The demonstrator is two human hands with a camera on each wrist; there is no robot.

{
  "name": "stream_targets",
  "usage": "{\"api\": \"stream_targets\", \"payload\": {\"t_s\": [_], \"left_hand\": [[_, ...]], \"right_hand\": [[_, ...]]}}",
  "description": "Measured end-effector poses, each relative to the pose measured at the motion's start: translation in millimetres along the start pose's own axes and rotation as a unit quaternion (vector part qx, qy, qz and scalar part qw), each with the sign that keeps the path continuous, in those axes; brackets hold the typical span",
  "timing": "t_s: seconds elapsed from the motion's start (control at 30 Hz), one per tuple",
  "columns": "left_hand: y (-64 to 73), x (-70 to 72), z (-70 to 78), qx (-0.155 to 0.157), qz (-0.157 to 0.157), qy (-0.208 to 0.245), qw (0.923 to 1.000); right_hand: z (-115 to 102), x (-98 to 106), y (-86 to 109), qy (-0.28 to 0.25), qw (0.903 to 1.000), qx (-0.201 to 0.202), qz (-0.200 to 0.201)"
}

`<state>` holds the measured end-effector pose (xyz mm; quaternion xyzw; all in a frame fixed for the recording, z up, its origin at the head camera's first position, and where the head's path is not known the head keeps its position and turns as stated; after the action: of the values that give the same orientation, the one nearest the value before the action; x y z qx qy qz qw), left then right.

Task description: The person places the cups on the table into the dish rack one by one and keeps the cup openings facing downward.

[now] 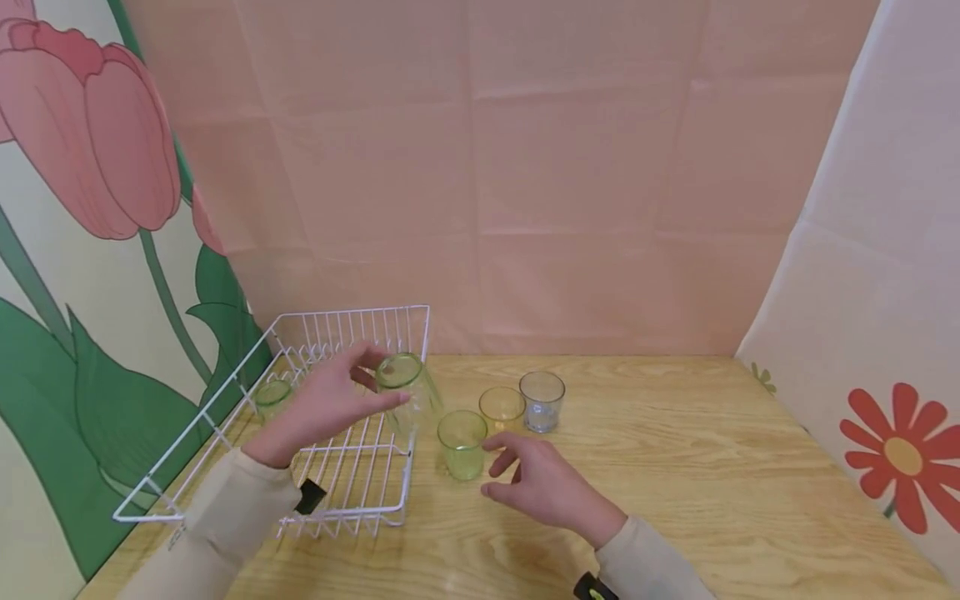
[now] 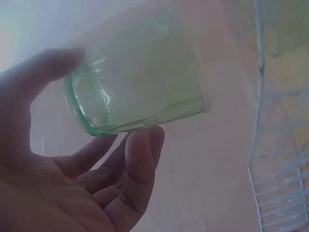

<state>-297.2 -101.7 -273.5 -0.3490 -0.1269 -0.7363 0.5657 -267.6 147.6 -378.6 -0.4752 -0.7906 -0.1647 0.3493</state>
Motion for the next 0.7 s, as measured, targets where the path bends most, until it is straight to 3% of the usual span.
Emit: {"api": "stream_targets", "payload": {"t_s": [0.17, 0.37, 0.5, 0.7], "left_hand": [[-10.9, 19.4, -14.6, 0.016, 0.008, -0.032, 0.9993], [-24.9, 32.3, -38.1, 0.049, 0.006, -0.079, 0.9956], [-36.4, 32.1, -56.7, 0.066, -0.001, -0.110, 0.9917], [-49.1, 19.8, -83.3, 0.094, -0.021, -0.144, 0.9849]], "right_hand": [[3.0, -0.8, 0.4, -0.002, 1.0000, -0.008, 0.003], [5.9, -1.4, -1.2, -0.003, 0.9999, -0.010, 0.004], [7.2, -2.1, -1.0, -0.010, 0.9999, -0.010, 0.001], [8.0, -3.3, -1.0, -0.014, 0.9999, -0.008, -0.004]]}}
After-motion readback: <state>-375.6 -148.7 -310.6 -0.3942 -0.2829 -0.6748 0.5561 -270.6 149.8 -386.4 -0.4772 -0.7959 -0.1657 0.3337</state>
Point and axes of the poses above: each hand's wrist, its own y-axis away from the middle knuckle, its own x-axis out of the back of the hand, z = x × y, the point moved 5 cm from there along -y, towards the middle knuckle, and after that the axes turned 4 degrees about -z, right-handed, at the moved point
